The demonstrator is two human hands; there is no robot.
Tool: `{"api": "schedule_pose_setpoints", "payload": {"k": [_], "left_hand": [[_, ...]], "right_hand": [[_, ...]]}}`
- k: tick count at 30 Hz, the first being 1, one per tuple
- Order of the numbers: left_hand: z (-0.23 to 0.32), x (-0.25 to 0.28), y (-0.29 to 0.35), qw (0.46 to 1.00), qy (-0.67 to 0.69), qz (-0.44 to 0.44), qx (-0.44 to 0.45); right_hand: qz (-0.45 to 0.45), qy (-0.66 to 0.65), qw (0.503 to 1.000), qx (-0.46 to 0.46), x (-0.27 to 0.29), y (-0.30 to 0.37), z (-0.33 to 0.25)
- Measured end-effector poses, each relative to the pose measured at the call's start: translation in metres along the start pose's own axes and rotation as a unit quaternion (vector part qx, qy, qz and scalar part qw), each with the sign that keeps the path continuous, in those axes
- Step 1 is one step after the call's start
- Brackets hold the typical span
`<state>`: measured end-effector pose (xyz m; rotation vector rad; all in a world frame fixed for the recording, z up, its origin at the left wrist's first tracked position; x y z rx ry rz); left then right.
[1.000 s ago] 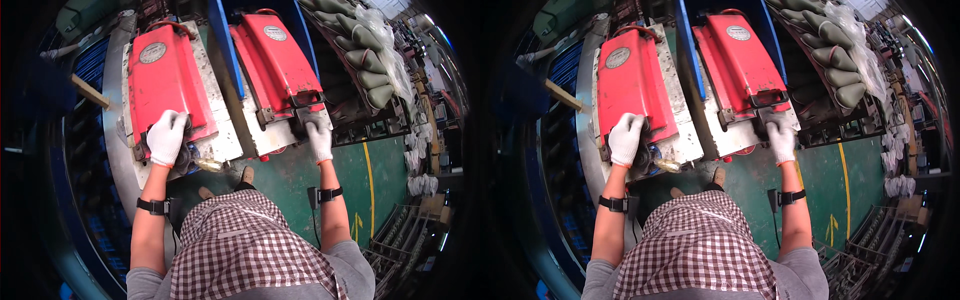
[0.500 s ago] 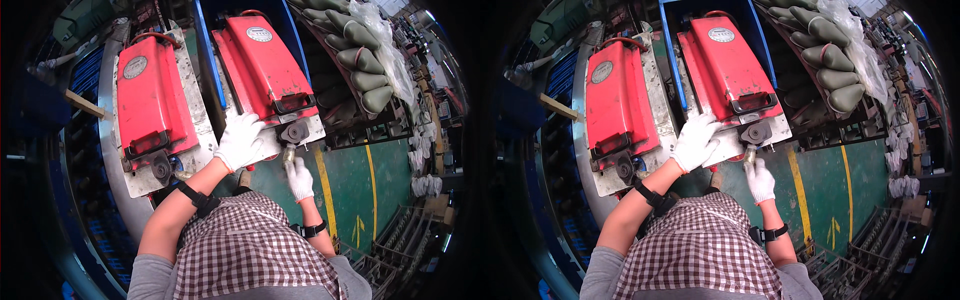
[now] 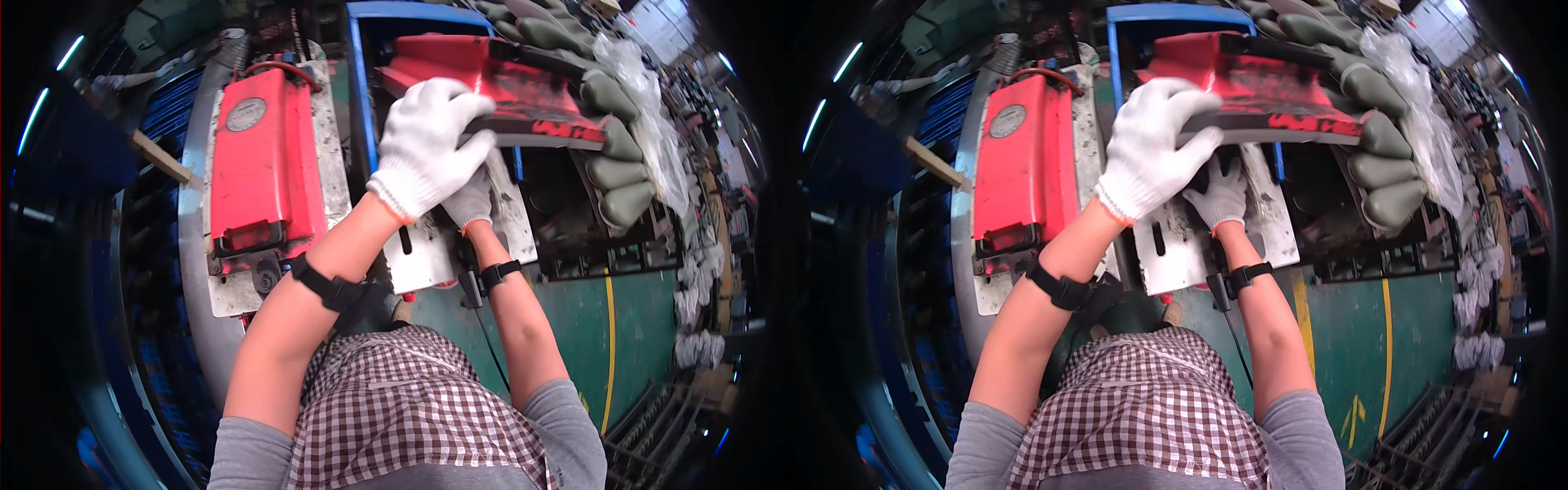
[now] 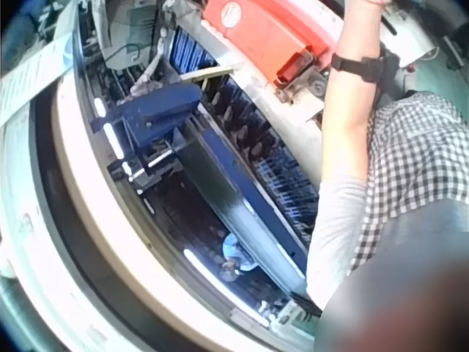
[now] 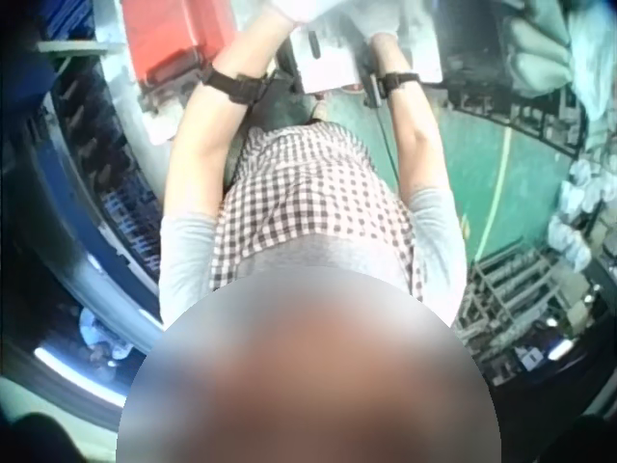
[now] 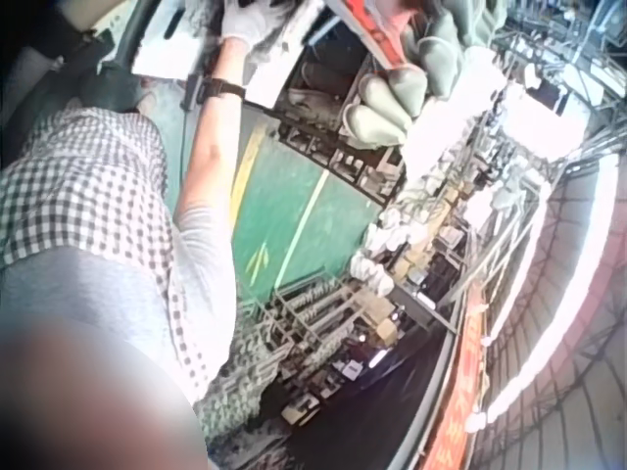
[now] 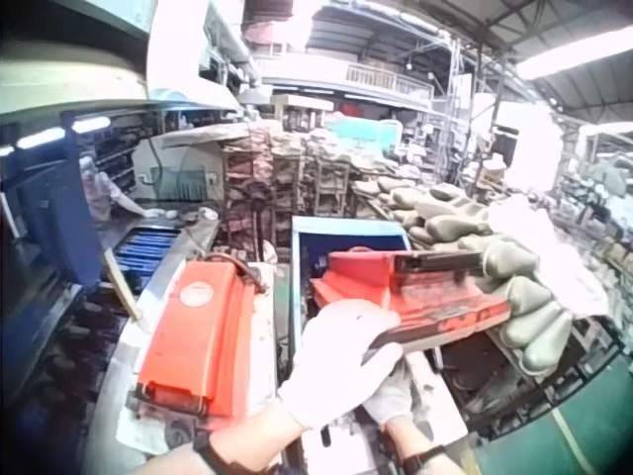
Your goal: Manually place shoe upper onto a lasting machine and operate the machinery to shape the footwear.
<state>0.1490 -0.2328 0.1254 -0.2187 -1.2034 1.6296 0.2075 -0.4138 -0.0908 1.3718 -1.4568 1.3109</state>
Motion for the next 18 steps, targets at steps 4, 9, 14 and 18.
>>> {"api": "schedule_pose_setpoints", "payload": {"k": [4, 9, 14, 18], "left_hand": [[-0.002, 0.014, -0.055, 0.999, -0.009, 0.023, 0.036], [-0.009, 0.036, -0.056, 0.995, 0.065, 0.065, 0.049], [-0.031, 0.064, 0.077, 0.881, 0.35, -0.065, 0.312], [-0.039, 0.094, 0.178, 0.718, 0.445, -0.134, 0.518]], "right_hand": [[-0.04, -0.057, 0.997, -0.042, -0.005, -0.022, 0.011], [-0.101, -0.564, 0.781, -0.248, 0.032, -0.02, 0.054], [-0.151, -0.719, 0.617, -0.284, 0.054, 0.06, 0.041], [-0.175, -0.81, 0.505, -0.24, 0.044, 0.126, -0.016]]}}
Point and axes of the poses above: each hand's wrist, its own y-axis away from the middle knuckle, its own x-axis out of the back of the hand, z = x × y, the point moved 3 cm from there along -y, towards the middle knuckle, and after that the axes turned 1 degree about y, right-handed, at the moved point
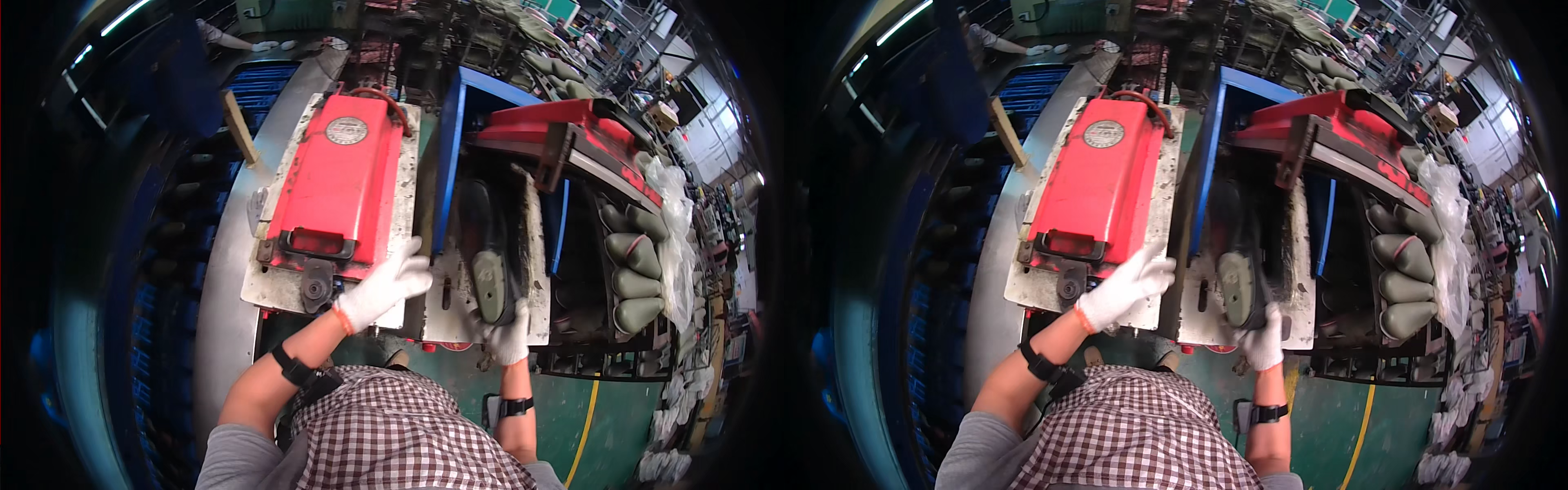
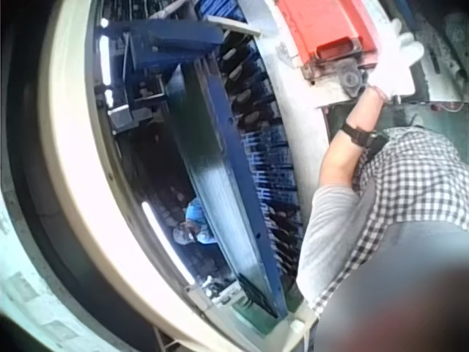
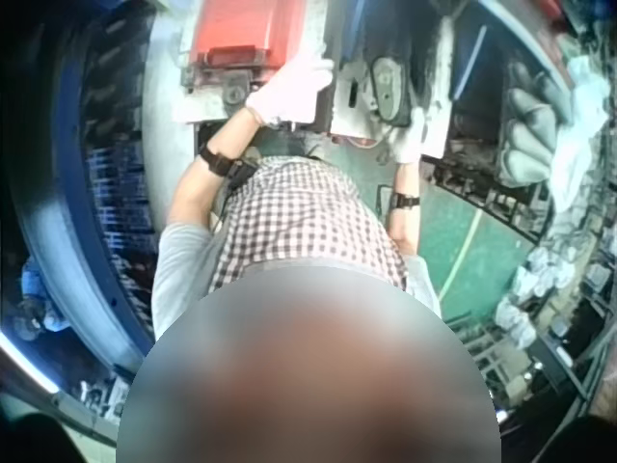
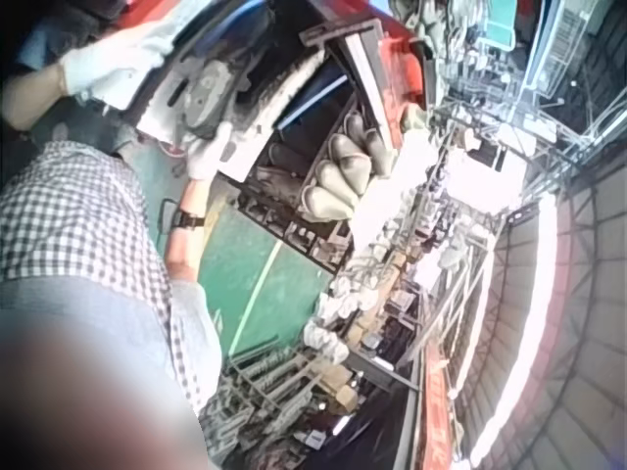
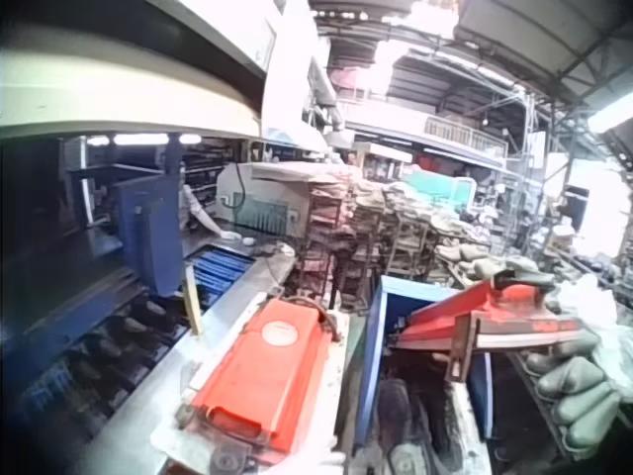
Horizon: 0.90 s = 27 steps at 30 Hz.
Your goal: Manually place shoe upper onto a lasting machine and operate the machinery to shape the footwear.
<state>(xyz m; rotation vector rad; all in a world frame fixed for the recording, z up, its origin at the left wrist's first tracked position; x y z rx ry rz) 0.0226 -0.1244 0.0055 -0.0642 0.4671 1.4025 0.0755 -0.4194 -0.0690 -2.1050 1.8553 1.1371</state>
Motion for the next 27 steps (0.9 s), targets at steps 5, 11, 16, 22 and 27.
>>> {"api": "schedule_pose_setpoints", "payload": {"k": [5, 11, 16, 22, 27], "left_hand": [[-0.019, 0.007, 0.061, 0.985, 0.123, 0.01, -0.119], [-0.037, 0.089, 0.165, 0.873, 0.4, 0.219, -0.175], [-0.094, 0.182, 0.246, 0.748, 0.477, 0.423, -0.184], [-0.172, 0.329, 0.335, 0.637, 0.439, 0.629, -0.071], [-0.208, 0.445, 0.388, 0.612, 0.412, 0.675, -0.01]], "right_hand": [[-0.151, 0.125, 0.979, -0.061, -0.088, 0.02, 0.081], [-0.394, 0.491, 0.775, -0.062, -0.221, 0.038, 0.126], [-0.356, 0.603, 0.665, 0.261, -0.26, 0.033, 0.162], [-0.249, 0.685, 0.556, 0.399, -0.235, 0.024, 0.196], [-0.236, 0.704, 0.555, 0.374, -0.229, 0.018, 0.202]]}}
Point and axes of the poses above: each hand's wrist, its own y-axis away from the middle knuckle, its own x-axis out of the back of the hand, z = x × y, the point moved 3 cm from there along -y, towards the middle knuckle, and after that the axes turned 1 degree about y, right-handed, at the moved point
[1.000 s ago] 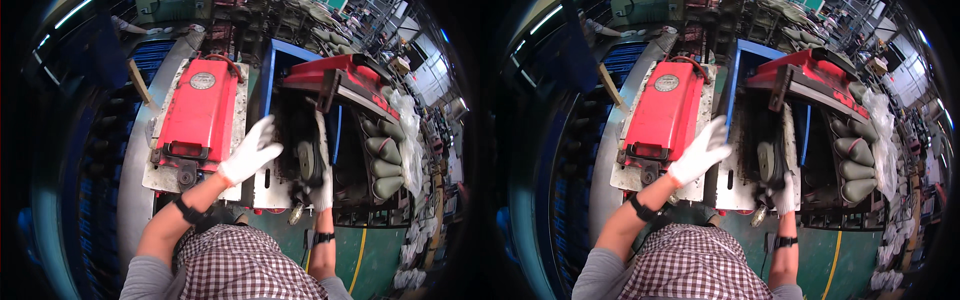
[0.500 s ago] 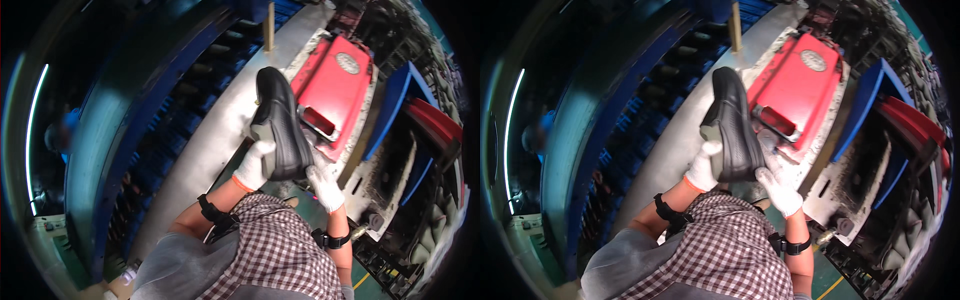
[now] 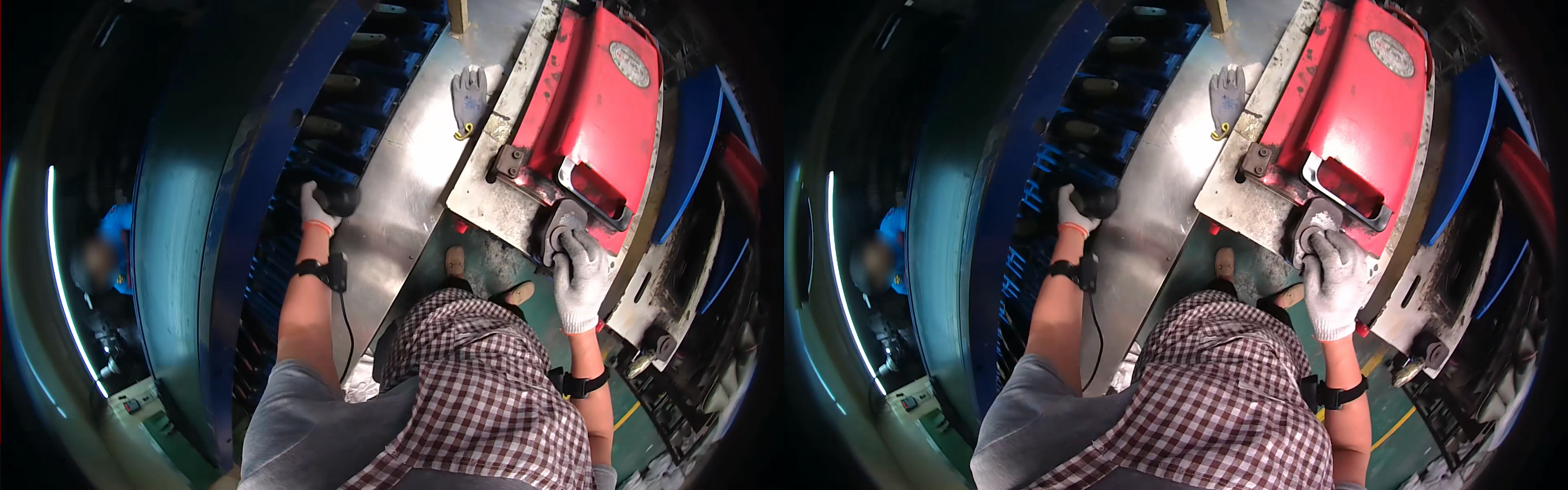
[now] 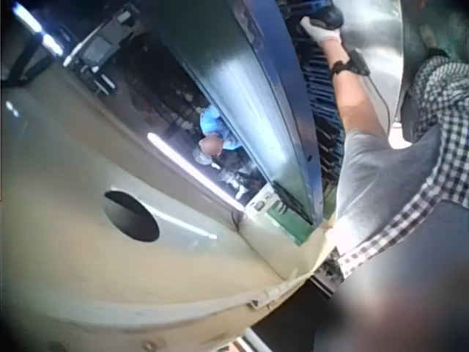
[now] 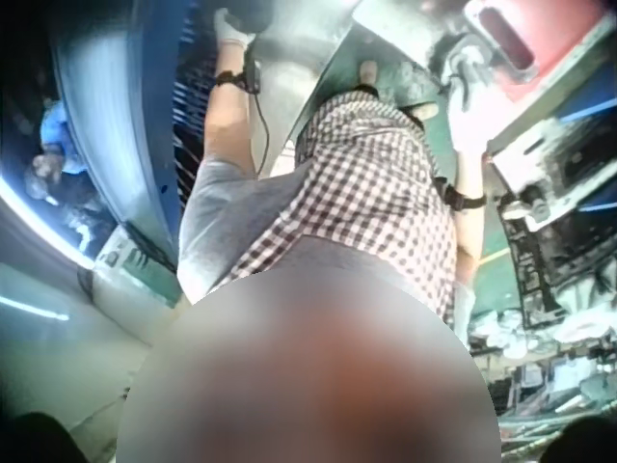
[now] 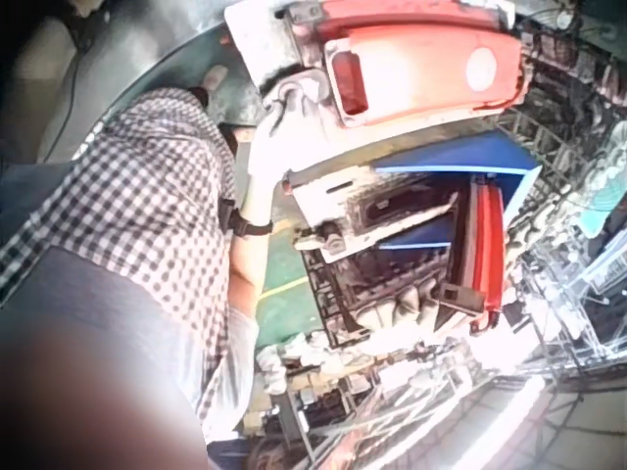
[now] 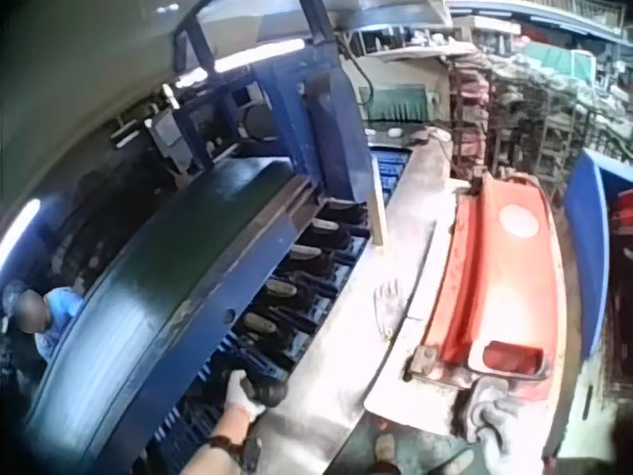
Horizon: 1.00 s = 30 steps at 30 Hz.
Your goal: Manually place shoe upper onto a lasting machine and operate the machinery to shape the footwear.
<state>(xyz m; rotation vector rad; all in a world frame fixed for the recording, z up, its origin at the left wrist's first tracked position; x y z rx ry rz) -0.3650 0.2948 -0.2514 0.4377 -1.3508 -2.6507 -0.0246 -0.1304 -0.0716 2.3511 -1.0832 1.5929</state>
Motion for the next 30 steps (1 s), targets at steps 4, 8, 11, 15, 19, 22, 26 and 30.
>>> {"api": "schedule_pose_setpoints", "payload": {"k": [4, 8, 11, 15, 19, 22, 26, 30], "left_hand": [[0.044, 0.005, -0.069, 0.993, -0.068, 0.062, -0.079], [0.051, 0.002, -0.098, 0.966, -0.171, 0.123, -0.151], [0.042, 0.021, -0.086, 0.938, -0.184, 0.172, -0.239], [0.053, 0.089, -0.037, 0.694, -0.318, 0.459, -0.454], [0.062, 0.159, -0.062, 0.937, -0.04, 0.292, -0.188], [0.078, 0.164, -0.099, 0.994, 0.059, 0.086, -0.031], [0.091, 0.166, -0.125, 0.988, 0.023, 0.151, -0.02], [0.083, 0.167, -0.095, 0.992, 0.046, 0.108, -0.037]], "right_hand": [[-0.004, 0.032, 0.999, -0.024, -0.002, -0.001, -0.002], [-0.011, 0.047, 0.998, -0.032, -0.003, -0.001, -0.001], [-0.02, 0.043, 0.998, -0.048, -0.004, 0.0, 0.0], [-0.016, 0.058, 0.997, -0.047, -0.006, 0.0, 0.001], [-0.026, 0.063, 0.997, -0.042, -0.008, 0.001, 0.002], [-0.036, 0.065, 0.997, -0.029, -0.008, 0.0, 0.002], [-0.031, 0.08, 0.996, -0.022, -0.009, -0.001, 0.003], [-0.03, 0.076, 0.996, -0.033, -0.009, -0.002, 0.001]]}}
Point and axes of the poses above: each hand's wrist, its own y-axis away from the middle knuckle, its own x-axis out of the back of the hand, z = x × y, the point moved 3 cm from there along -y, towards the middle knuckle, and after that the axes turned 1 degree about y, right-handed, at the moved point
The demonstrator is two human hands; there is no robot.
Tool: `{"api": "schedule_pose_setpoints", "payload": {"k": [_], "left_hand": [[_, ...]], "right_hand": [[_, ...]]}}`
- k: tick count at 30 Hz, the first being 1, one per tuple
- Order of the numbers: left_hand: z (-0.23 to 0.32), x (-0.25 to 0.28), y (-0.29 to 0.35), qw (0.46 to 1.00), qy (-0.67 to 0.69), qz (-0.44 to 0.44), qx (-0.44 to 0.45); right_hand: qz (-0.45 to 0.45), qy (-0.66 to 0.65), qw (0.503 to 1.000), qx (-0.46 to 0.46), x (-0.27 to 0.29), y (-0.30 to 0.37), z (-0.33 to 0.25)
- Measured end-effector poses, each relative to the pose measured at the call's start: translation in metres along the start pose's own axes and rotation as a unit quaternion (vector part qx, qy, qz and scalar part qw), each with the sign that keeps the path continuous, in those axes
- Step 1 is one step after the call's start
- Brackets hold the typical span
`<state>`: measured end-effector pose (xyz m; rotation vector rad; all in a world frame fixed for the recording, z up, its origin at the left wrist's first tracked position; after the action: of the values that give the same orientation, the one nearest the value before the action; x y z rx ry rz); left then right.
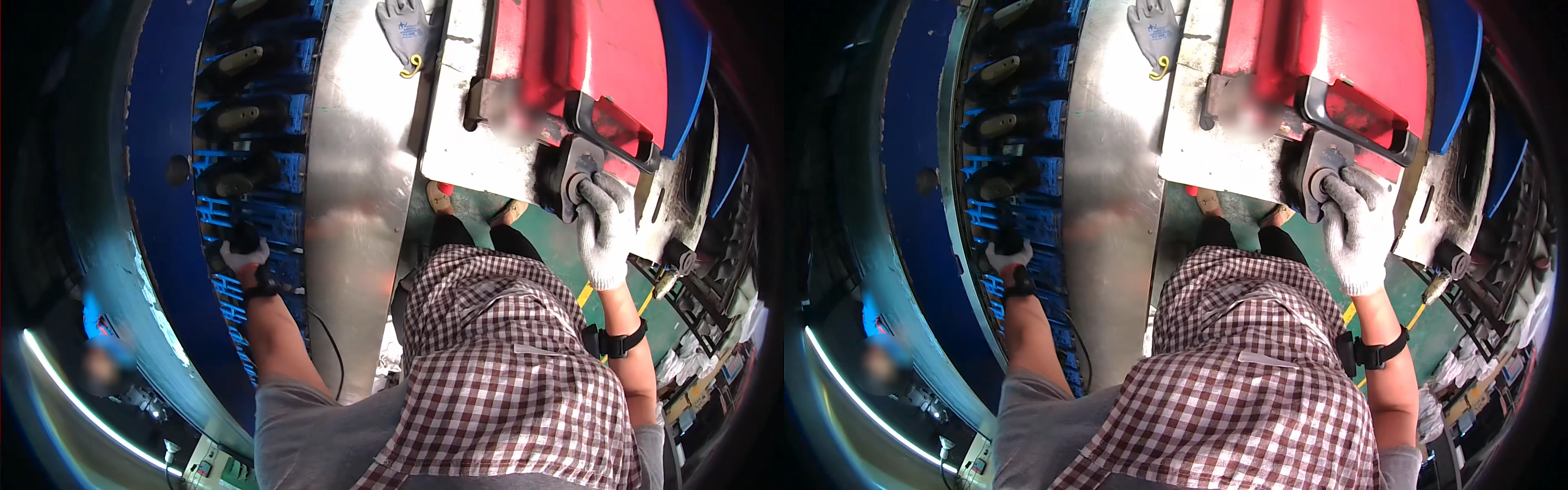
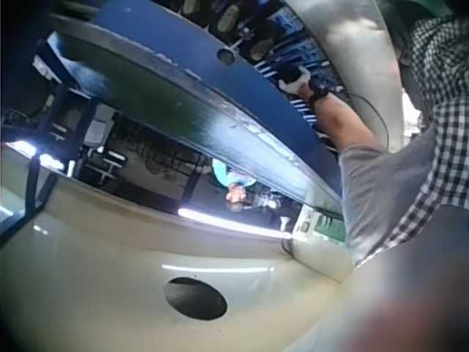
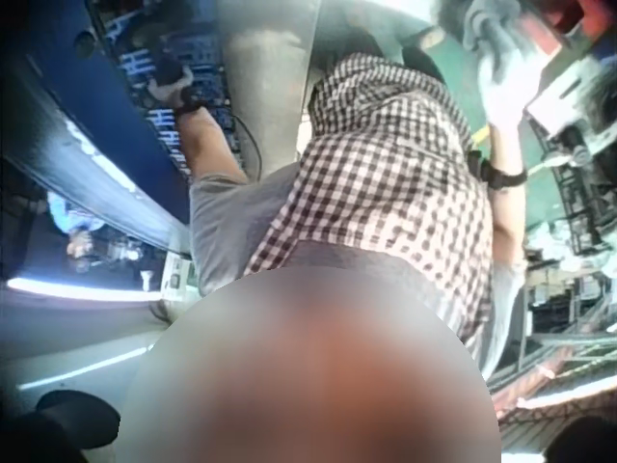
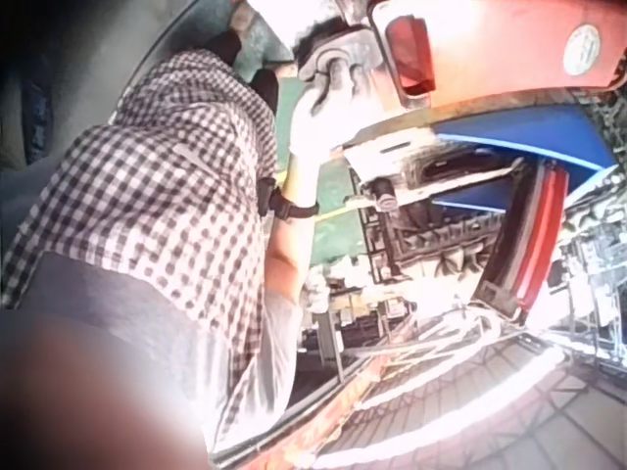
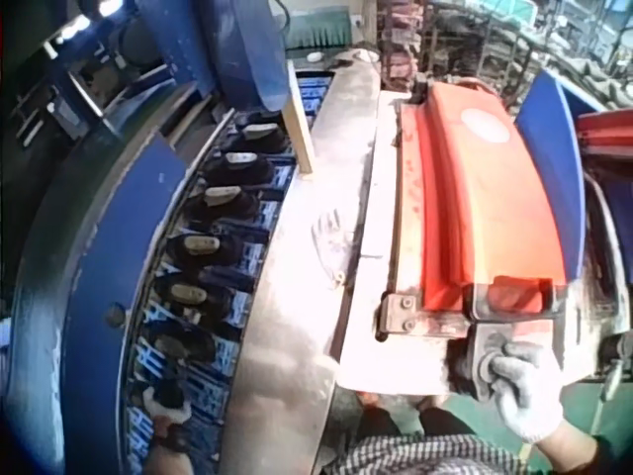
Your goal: Manually place shoe upper onto a lasting machine and operate the machinery to shape the footwear.
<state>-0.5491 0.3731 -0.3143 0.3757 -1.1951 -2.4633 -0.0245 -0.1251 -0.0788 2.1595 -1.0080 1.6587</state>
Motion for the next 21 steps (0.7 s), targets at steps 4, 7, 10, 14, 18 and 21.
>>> {"api": "schedule_pose_setpoints", "payload": {"k": [4, 7, 10, 14, 18, 21], "left_hand": [[-0.026, 0.008, 0.081, 0.987, 0.131, -0.072, 0.057], [-0.064, -0.004, 0.165, 0.929, 0.313, -0.16, 0.112], [-0.106, -0.024, 0.242, 0.93, 0.293, -0.178, 0.134], [-0.15, -0.05, 0.333, 0.935, 0.222, -0.215, 0.177], [-0.183, -0.092, 0.424, 0.846, -0.061, -0.489, 0.206], [-0.212, -0.131, 0.485, 0.778, -0.185, -0.572, 0.182]], "right_hand": [[-0.004, -0.009, 1.0, -0.02, 0.003, -0.001, -0.001], [0.004, -0.023, 1.0, -0.01, 0.006, -0.001, -0.003], [0.014, -0.024, 0.999, 0.018, 0.009, -0.001, -0.003], [0.04, -0.087, 0.993, 0.066, 0.02, -0.001, 0.001], [-0.018, -0.205, 0.975, 0.088, 0.044, -0.001, 0.002], [-0.125, -0.374, 0.916, 0.071, 0.066, 0.005, -0.004]]}}
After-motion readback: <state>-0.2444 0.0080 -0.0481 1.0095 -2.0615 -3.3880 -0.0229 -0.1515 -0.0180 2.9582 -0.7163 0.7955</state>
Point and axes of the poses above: each hand's wrist, its own y-axis away from the middle knuckle, its own x-axis out of the back of the hand, z = x × y, the point moved 3 cm from there along -y, towards the middle knuckle, and after that the axes turned 1 degree about y, right-handed, at the moved point
